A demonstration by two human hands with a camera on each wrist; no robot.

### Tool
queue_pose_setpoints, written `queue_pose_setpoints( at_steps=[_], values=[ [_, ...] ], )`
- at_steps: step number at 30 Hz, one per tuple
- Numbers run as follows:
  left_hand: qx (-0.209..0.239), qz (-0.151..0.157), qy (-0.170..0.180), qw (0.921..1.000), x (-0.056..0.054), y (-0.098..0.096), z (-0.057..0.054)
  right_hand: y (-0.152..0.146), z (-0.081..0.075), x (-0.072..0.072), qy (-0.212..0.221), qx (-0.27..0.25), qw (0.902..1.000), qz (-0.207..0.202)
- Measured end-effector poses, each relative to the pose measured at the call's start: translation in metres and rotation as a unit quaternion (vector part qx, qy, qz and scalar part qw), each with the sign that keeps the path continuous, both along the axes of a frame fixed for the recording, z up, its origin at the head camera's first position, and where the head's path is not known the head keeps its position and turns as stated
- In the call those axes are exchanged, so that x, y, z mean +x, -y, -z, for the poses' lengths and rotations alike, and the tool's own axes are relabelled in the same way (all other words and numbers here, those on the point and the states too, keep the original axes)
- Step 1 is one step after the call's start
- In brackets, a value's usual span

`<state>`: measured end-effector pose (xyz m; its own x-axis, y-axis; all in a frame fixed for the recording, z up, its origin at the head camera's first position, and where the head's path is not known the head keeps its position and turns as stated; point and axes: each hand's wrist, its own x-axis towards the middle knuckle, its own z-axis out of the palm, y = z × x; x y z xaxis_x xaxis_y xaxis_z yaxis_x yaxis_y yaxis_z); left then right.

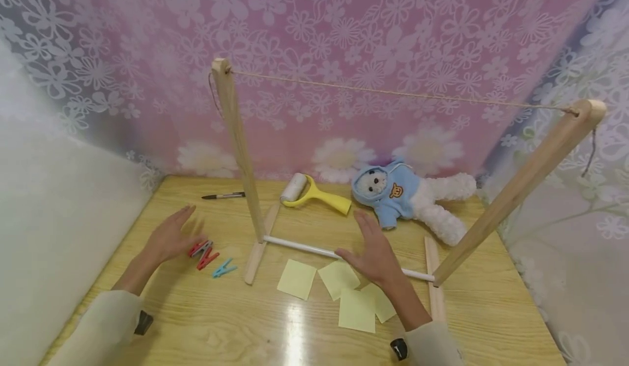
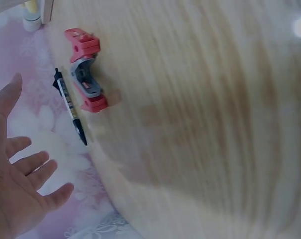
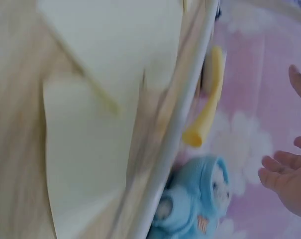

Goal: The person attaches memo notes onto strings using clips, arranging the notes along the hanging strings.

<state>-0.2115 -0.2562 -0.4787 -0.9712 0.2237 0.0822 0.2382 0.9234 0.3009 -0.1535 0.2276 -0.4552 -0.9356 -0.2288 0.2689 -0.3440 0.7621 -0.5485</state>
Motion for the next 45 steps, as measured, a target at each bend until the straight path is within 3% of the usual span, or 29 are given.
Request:
queue_pose_setpoints(
  at_steps=[7, 11, 19, 25, 33, 45],
  values=[
    [0.048, 0.006, 0.049, 0.9976, 0.002, 0.006, 0.010, 0.035, 0.013, 0.011, 0.059, 0.003, 0.9976, -0.035],
    [0.058, 0.010, 0.068, 0.9960, 0.002, 0.007, 0.012, 0.050, 0.018, 0.011, 0.109, -0.002, 0.9927, -0.051],
    [0.082, 0.036, 0.084, 0.9925, -0.006, 0.011, 0.023, 0.080, 0.033, 0.004, 0.160, 0.010, 0.9844, -0.072],
    [0.091, 0.040, 0.080, 0.9918, -0.008, 0.010, 0.029, 0.096, 0.045, 0.003, 0.173, 0.064, 0.9802, -0.074],
    [0.076, 0.045, 0.074, 0.9934, -0.009, 0.006, 0.029, 0.105, 0.045, 0.007, 0.165, 0.107, 0.9794, -0.047],
    [0.013, 0.055, 0.041, 0.9975, -0.012, 0.009, 0.032, 0.107, 0.046, 0.003, 0.170, 0.111, 0.9783, -0.042]
  ],
)
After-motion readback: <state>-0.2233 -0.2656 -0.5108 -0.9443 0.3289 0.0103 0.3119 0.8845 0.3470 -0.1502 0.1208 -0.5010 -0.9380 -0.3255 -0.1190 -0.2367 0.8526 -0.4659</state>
